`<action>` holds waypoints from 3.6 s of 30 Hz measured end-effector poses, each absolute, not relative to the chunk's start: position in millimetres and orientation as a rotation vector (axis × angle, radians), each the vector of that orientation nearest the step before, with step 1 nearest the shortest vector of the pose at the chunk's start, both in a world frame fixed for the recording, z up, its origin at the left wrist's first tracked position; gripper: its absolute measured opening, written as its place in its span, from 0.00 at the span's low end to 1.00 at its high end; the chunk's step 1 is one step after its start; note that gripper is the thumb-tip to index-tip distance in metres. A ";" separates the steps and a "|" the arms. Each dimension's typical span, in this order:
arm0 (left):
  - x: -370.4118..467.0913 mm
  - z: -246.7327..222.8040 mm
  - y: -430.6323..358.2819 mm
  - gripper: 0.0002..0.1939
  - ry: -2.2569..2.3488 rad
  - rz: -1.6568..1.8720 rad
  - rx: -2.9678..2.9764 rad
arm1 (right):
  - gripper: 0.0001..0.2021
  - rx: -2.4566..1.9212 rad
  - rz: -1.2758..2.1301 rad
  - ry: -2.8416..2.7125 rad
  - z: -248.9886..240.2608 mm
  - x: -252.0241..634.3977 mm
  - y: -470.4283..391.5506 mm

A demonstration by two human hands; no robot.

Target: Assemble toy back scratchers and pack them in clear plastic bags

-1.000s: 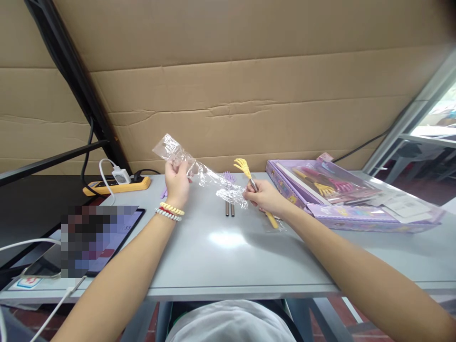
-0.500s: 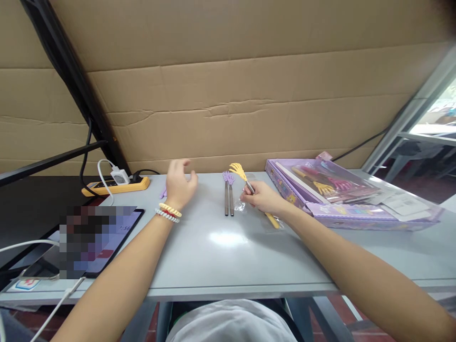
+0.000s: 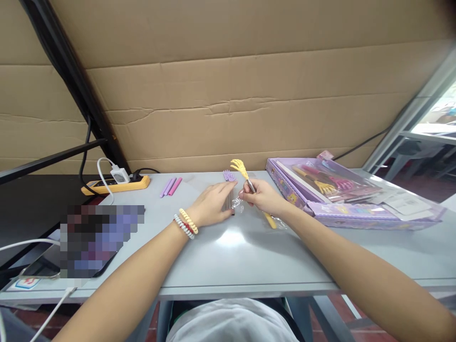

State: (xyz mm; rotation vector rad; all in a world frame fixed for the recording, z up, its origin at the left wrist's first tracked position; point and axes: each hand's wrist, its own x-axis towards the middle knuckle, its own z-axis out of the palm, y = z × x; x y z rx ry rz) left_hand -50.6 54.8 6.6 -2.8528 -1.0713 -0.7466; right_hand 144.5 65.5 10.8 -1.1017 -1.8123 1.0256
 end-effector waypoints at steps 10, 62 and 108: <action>-51.8 6.9 55.9 0.23 -1.025 -0.735 -2.911 | 0.09 -1.063 1.074 -1.861 14.5 143.7 62.6; -48.7 12.8 50.1 0.19 -1.245 -0.738 -2.779 | 0.18 -1.034 1.177 -1.409 14.5 132.7 56.2; -50.0 19.1 63.7 0.10 -2.099 -2.438 -2.434 | 0.13 -0.872 0.061 -2.017 16.7 144.2 51.9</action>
